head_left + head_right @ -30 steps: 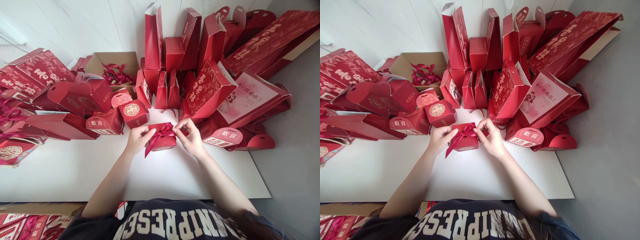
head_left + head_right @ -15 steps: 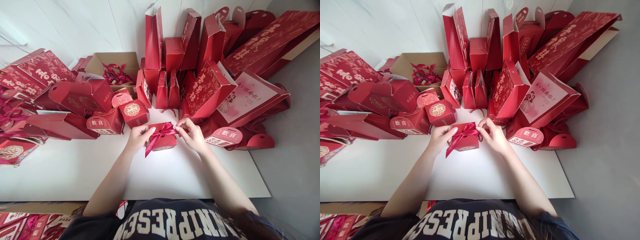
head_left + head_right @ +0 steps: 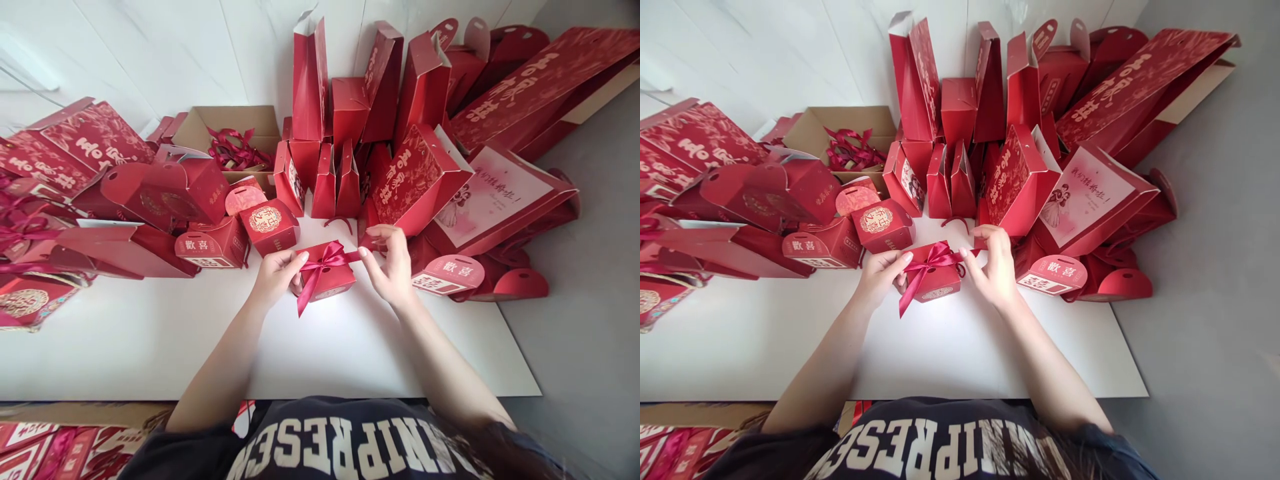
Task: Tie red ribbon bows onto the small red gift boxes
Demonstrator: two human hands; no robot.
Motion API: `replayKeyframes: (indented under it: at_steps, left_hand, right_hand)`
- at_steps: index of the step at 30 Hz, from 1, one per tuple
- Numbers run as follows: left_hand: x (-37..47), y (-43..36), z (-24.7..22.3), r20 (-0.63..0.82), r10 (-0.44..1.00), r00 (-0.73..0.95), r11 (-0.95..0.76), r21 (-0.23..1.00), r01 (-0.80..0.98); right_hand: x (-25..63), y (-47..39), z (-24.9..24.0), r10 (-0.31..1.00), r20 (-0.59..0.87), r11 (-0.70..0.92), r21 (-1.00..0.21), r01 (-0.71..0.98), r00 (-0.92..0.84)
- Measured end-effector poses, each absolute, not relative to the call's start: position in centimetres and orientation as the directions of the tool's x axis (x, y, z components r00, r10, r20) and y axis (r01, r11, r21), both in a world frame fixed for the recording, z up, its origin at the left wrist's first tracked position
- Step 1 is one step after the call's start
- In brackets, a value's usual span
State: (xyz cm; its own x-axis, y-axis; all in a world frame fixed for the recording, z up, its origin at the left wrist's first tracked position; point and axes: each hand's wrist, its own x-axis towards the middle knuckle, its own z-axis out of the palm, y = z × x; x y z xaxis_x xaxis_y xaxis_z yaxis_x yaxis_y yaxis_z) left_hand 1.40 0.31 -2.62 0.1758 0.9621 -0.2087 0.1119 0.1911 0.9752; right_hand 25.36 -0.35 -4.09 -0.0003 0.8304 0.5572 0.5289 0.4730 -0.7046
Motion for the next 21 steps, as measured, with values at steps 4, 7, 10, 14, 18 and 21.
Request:
replayKeyframes:
  at_steps: [4, 7, 10, 14, 18, 21]
  left_hand:
    - [1.5, 0.1, -2.6, -0.197, 0.967, 0.162, 0.169, 0.971, 0.17]
    - [1.5, 0.0, -2.6, -0.105, 0.984, 0.144, 0.066, 0.966, 0.252]
    - [1.4, 0.0, -2.6, -0.016, 0.99, 0.14, -0.034, 0.939, 0.342]
    - [1.1, 0.0, -2.7, -0.022, 0.993, 0.112, -0.023, 0.922, 0.386]
    - [0.9, 0.2, -2.8, -0.068, 0.991, 0.118, 0.018, 0.924, 0.383]
    - [0.8, 0.3, -2.7, -0.088, 0.99, 0.113, 0.039, 0.925, 0.379]
  right_hand:
    - [23.4, -2.5, -3.2, 0.532, 0.723, 0.784, -0.225, 0.579, -0.441]
    - [20.8, -4.0, -3.4, 0.503, 0.617, 0.821, -0.122, 0.558, -0.605]
    - [19.0, -4.7, -4.0, 0.532, 0.577, 0.802, -0.109, 0.587, -0.62]
    - [18.9, -4.4, -4.0, 0.528, 0.587, 0.836, -0.232, 0.497, -0.614]
    - [20.3, -3.8, -3.0, 0.576, 0.547, 0.795, -0.549, 0.26, -0.607]
    - [21.4, -3.4, -2.0, 0.613, 0.509, 0.698, -0.707, 0.112, -0.604]
